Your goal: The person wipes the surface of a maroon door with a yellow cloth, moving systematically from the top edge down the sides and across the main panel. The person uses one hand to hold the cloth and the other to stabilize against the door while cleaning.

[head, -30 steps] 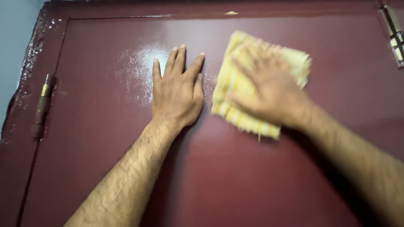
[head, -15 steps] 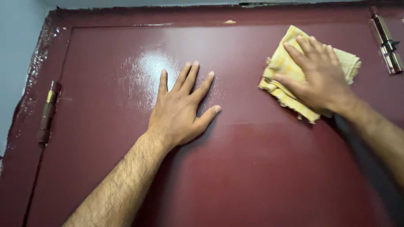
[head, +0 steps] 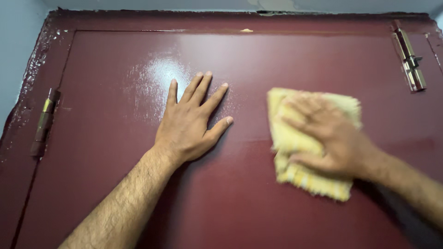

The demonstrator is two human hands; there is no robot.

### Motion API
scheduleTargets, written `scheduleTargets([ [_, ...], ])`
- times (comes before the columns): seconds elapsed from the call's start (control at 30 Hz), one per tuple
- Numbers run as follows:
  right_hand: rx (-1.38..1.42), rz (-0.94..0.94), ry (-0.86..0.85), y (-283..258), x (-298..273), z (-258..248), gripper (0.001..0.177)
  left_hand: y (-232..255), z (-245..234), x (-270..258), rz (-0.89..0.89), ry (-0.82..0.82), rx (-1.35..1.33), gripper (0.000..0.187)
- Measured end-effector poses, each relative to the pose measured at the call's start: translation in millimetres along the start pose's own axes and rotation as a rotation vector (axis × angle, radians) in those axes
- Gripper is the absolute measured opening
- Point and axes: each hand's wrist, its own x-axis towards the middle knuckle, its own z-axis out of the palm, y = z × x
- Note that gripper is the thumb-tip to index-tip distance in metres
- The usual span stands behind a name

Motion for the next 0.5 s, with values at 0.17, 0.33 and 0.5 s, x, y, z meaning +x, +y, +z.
scheduleTargets([
  [0.17,-0.140,0.422,0.046,94,-4,-6,0.083,2,0,1,-0.003,0.008,0.004,0.069],
  [0.33,-0.221,0.346,0.110,80,12,9,0.089,2,-1,1,-0.015,0.002,-0.005,0.069],
  [0.5,0.054,-0.017,0.047,-8,-20,0,0.082,1,1,1,-0.001,0.004,0.008,0.069],
])
